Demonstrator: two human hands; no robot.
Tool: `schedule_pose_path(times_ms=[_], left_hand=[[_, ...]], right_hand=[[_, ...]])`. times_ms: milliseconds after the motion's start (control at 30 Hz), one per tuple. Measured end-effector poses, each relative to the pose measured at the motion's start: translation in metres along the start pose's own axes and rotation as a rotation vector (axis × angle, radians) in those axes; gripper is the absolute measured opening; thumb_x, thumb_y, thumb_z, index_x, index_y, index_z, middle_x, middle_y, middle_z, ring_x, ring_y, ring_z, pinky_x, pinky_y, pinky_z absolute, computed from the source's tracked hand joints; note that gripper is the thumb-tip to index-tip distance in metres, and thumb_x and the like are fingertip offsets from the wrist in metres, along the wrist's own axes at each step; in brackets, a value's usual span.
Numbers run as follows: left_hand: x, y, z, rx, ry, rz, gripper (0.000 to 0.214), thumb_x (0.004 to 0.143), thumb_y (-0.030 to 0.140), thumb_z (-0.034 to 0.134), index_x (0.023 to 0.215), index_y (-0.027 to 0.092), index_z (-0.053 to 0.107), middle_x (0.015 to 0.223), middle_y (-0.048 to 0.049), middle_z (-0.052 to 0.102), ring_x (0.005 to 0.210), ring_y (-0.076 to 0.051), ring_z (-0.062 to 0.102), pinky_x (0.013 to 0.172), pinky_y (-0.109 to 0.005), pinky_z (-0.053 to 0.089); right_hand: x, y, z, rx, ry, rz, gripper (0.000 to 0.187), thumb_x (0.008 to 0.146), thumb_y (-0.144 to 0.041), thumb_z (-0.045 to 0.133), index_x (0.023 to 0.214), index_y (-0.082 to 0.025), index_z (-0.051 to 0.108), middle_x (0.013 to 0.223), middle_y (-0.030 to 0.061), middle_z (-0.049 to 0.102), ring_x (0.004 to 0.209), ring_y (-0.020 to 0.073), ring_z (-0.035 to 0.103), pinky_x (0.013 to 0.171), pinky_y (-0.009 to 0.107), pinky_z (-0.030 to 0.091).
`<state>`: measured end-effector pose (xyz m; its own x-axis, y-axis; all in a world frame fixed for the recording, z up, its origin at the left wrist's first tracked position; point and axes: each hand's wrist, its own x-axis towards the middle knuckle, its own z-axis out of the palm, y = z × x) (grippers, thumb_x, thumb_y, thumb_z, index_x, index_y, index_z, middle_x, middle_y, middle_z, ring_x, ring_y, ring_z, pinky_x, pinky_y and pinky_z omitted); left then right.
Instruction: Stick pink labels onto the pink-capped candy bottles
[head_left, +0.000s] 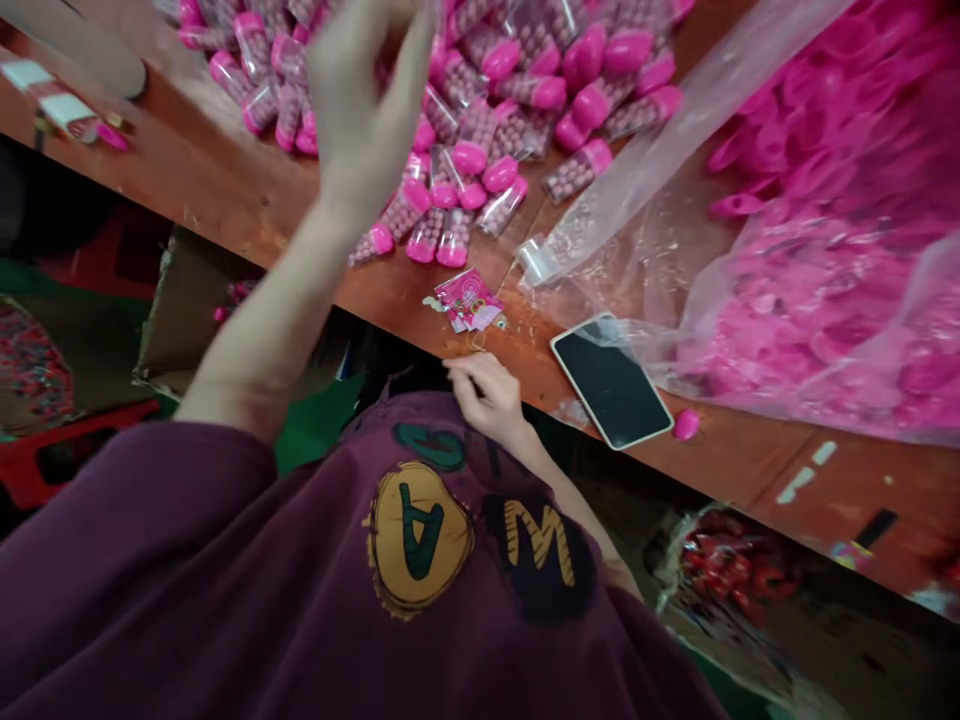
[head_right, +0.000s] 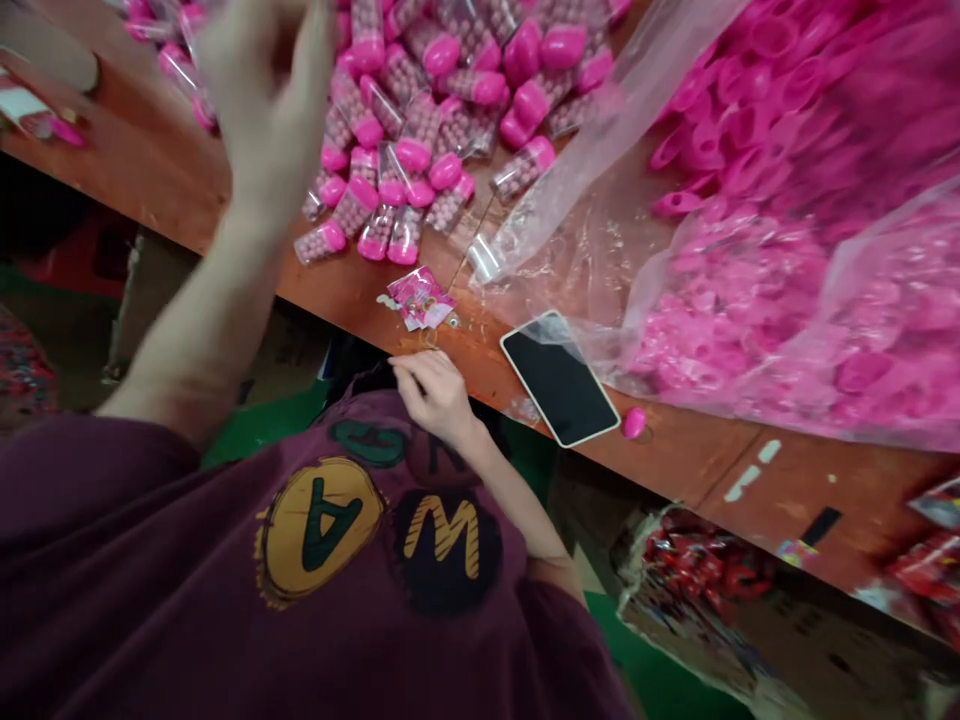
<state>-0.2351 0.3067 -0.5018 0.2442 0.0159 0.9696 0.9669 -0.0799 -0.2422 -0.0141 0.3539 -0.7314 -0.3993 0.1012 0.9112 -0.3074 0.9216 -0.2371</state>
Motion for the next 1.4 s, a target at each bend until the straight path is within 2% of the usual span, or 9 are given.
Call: schedule_pose_path(times_ms=[100, 200, 300, 467, 700, 900, 1167, 1300, 1400], left_hand=[[-0.072, 0.037, -0.022, 0.04, 0.117, -0.177, 0.044, 0.113, 0.052, 0.048, 0.092, 0.021, 0.07, 0.077, 0.0008, 0.071, 0.071, -0.012, 0.064, 0.066, -0.03, 0.051], [-0.136, 0.086, -0.032, -0.006, -0.143, -0.267, 0.035, 0.114, 0.041, 0.045, 0.1, 0.021, 0.071, 0.1, -0.0052, 0.078, 0.097, -0.019, 0.071, 0.091, -0.04, 0.056], [-0.162, 0.11, -0.028, -0.034, -0.336, -0.228, 0.028, 0.111, 0.034, 0.049, 0.106, 0.022, 0.074, 0.121, -0.0095, 0.079, 0.119, -0.026, 0.07, 0.109, -0.049, 0.05], [-0.167, 0.101, -0.022, -0.048, -0.484, -0.193, 0.029, 0.108, 0.034, 0.055, 0.122, 0.018, 0.075, 0.148, -0.0148, 0.069, 0.141, -0.033, 0.061, 0.123, -0.058, 0.039], [-0.173, 0.086, -0.033, -0.08, -0.522, -0.254, 0.027, 0.107, 0.037, 0.058, 0.12, 0.023, 0.077, 0.15, -0.0099, 0.068, 0.146, -0.032, 0.056, 0.129, -0.058, 0.031], [-0.172, 0.086, -0.033, -0.079, -0.499, -0.245, 0.027, 0.107, 0.035, 0.058, 0.12, 0.02, 0.076, 0.153, -0.0147, 0.065, 0.146, -0.032, 0.055, 0.127, -0.057, 0.033], [-0.171, 0.084, -0.037, -0.14, -0.461, -0.268, 0.02, 0.101, 0.029, 0.068, 0.116, 0.019, 0.076, 0.154, -0.016, 0.062, 0.143, -0.032, 0.055, 0.124, -0.055, 0.036], [-0.16, 0.089, -0.042, -0.19, -0.292, -0.434, 0.015, 0.101, 0.028, 0.068, 0.102, 0.017, 0.077, 0.13, -0.0154, 0.073, 0.126, -0.03, 0.063, 0.112, -0.048, 0.048], [-0.143, 0.098, -0.044, -0.421, -0.208, -0.71, 0.012, 0.099, 0.026, 0.07, 0.101, 0.016, 0.077, 0.104, -0.0091, 0.074, 0.093, -0.02, 0.067, 0.087, -0.034, 0.055]], right_hand=[[0.015, -0.006, -0.007, -0.149, 0.196, 0.141, 0.031, 0.112, -0.03, 0.045, 0.113, -0.017, 0.074, 0.099, 0.009, 0.077, 0.093, 0.0199, 0.072, 0.088, 0.038, 0.057], [0.038, 0.002, -0.011, -0.381, 0.204, 0.244, 0.036, 0.113, -0.037, 0.043, 0.12, -0.016, 0.072, 0.114, 0.0141, 0.072, 0.11, 0.026, 0.068, 0.101, 0.045, 0.055], [0.057, 0.012, -0.011, -0.544, 0.118, 0.371, 0.038, 0.11, -0.044, 0.051, 0.124, -0.014, 0.069, 0.126, 0.0185, 0.065, 0.117, 0.0307, 0.064, 0.103, 0.048, 0.053], [0.077, 0.009, -0.01, -0.595, -0.014, 0.587, 0.025, 0.103, -0.038, 0.065, 0.112, -0.015, 0.069, 0.115, 0.0124, 0.068, 0.104, 0.0254, 0.065, 0.097, 0.043, 0.052], [0.09, -0.003, -0.004, -0.504, -0.041, 0.697, 0.02, 0.096, -0.035, 0.075, 0.089, -0.016, 0.073, 0.083, 0.0034, 0.072, 0.078, 0.018, 0.06, 0.077, 0.033, 0.043], [0.084, 0.003, -0.003, -0.437, 0.024, 0.619, 0.023, 0.097, -0.034, 0.072, 0.085, -0.016, 0.077, 0.084, 0.0039, 0.074, 0.078, 0.0178, 0.062, 0.076, 0.031, 0.042], [0.074, 0.012, -0.016, -0.425, -0.001, 0.379, 0.042, 0.106, -0.043, 0.054, 0.077, -0.018, 0.072, 0.076, 0.0044, 0.067, 0.073, 0.0176, 0.057, 0.075, 0.032, 0.041], [0.072, 0.007, -0.019, -0.414, 0.131, 0.324, 0.045, 0.106, -0.048, 0.053, 0.075, -0.019, 0.069, 0.077, 0.0049, 0.065, 0.076, 0.0179, 0.057, 0.078, 0.034, 0.044], [0.071, 0.001, -0.018, -0.151, 0.19, 0.409, 0.042, 0.099, -0.058, 0.062, 0.086, -0.02, 0.073, 0.081, 0.0032, 0.069, 0.075, 0.0163, 0.059, 0.075, 0.031, 0.047]])
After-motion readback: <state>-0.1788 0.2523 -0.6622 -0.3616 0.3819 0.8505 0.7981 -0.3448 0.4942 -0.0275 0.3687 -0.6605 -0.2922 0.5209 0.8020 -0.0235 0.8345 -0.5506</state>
